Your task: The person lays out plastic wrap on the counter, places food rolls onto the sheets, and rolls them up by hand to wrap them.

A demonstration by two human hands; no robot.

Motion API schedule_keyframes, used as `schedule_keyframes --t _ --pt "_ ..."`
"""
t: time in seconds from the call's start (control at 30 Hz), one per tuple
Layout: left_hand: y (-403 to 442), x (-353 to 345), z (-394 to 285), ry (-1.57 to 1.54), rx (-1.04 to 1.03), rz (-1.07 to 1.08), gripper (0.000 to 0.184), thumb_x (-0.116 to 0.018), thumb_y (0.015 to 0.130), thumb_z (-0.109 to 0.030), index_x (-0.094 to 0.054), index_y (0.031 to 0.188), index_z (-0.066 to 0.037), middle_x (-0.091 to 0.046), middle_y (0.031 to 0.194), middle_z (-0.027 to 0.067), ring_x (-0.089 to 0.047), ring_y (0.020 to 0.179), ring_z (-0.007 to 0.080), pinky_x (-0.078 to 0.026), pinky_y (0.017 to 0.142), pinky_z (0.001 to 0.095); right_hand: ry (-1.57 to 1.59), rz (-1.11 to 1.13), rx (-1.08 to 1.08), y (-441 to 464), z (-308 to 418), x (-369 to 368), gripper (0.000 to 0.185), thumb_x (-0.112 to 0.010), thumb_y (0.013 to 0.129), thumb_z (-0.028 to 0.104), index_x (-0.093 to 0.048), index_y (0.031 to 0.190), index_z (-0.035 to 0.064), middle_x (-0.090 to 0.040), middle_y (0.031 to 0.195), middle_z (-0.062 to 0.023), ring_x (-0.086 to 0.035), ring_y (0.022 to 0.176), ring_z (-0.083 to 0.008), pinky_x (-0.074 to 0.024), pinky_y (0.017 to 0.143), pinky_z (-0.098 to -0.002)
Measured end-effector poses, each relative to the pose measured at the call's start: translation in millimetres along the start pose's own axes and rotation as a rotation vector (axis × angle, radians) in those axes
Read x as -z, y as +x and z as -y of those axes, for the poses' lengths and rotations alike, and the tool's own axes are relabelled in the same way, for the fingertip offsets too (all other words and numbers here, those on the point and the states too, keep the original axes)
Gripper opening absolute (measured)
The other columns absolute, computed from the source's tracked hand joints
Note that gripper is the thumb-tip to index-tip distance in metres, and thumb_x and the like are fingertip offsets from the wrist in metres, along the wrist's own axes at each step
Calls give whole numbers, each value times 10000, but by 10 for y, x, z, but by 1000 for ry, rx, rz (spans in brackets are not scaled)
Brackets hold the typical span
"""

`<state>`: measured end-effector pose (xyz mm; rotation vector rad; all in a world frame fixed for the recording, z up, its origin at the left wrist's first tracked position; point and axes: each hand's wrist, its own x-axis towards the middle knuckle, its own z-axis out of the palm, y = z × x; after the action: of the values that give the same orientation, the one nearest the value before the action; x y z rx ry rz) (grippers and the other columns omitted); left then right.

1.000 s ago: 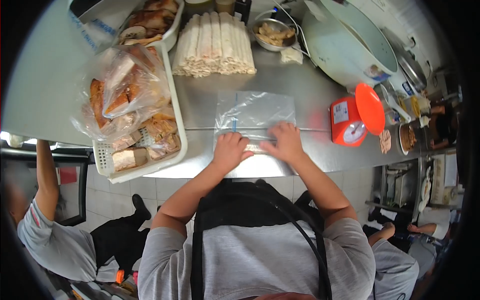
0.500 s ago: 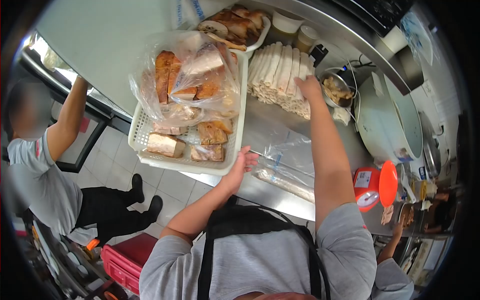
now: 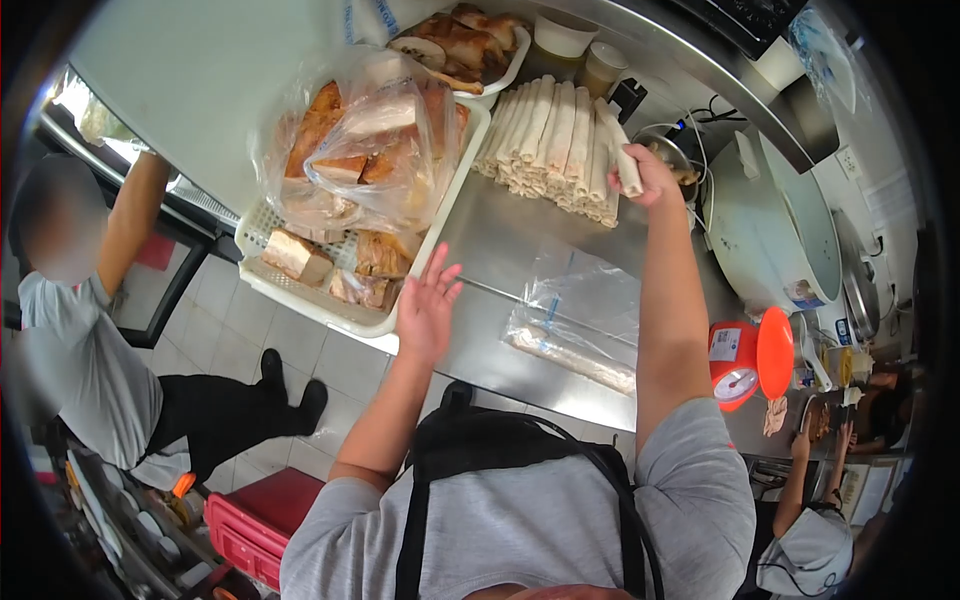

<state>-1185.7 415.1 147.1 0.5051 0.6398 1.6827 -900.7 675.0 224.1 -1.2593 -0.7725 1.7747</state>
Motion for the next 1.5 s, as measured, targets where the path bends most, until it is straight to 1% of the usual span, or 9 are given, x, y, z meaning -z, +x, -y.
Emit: schedule_keyframes --t 0.17,0.37,0.5,0.7,0.9,1.0,1.2,1.33,1.5 --pt "100 -52 78 513 378 302 627 -372 887 -486 -245 1348 -79 -442 1246 149 -501 1022 196 -400 843 330 -63 269 77 -851 -162 152 430 -477 819 95 -362 1232 75 -521 804 -91 -558 636 -183 -515 537 -323" --pt "381 -667 293 -174 661 481 530 -406 893 -454 -367 1257 -70 -527 1096 137 -583 800 191 -477 621 262 -393 507 -70 -1597 -630 403 494 -598 737 90 -438 1201 33 -538 943 -51 -557 752 -115 -489 644 -237" --pt "345 -512 530 502 772 410 278 -525 874 -216 -508 1098 -53 -563 893 51 -549 715 108 -459 607 224 -612 546 -125 -1779 -1068 572 440 -580 751 43 -471 1177 39 -539 973 -33 -501 872 -118 -395 818 -236" --pt "275 -570 658 1273 411 756 252 -598 782 -104 -578 1012 -4 -607 877 79 -573 791 145 -444 726 249 -874 351 -41 -1881 -1471 690 331 -574 776 31 -526 1103 19 -559 950 -26 -511 871 -105 -411 797 -244" --pt "323 -542 776 1471 311 831 223 -569 772 -186 -633 940 -55 -631 903 120 -594 833 272 -450 756 332 -1018 178 101 -1922 -1668 722 241 -540 799 38 -588 1035 36 -583 983 -53 -544 891 -153 -426 805 -273" --pt "309 -504 826 1674 -6 933 214 -579 773 -168 -634 946 -55 -608 849 117 -569 844 249 -440 764 323 -1189 107 276 -1948 -1766 723 243 -558 785 93 -610 1022 82 -581 984 -75 -541 922 -222 -417 827 -330" --pt "18 -684 841 1958 -255 897 341 -622 720 -206 -593 1045 -108 -577 984 93 -516 963 276 -392 848 388 -1538 -128 461 -2176 -1898 537 341 -623 737 219 -588 1062 122 -531 1055 -61 -444 1054 -251 -320 909 -430" --pt "-320 -662 872 1710 -643 1025 464 -671 658 -258 -536 1071 -93 -560 1021 66 -497 992 272 -368 872 407 -1597 -363 855 -2491 -2150 364 433 -651 706 272 -544 1092 108 -508 1095 -60 -431 1056 -252 -329 884 -440" --pt "-247 -615 897 1705 -500 1034 410 -662 672 -321 -550 985 -80 -567 996 75 -510 969 258 -386 838 379 -1571 -277 756 -2451 -2212 485 411 -627 721 336 -545 1050 104 -558 1017 -65 -490 979 -256 -385 826 -399"
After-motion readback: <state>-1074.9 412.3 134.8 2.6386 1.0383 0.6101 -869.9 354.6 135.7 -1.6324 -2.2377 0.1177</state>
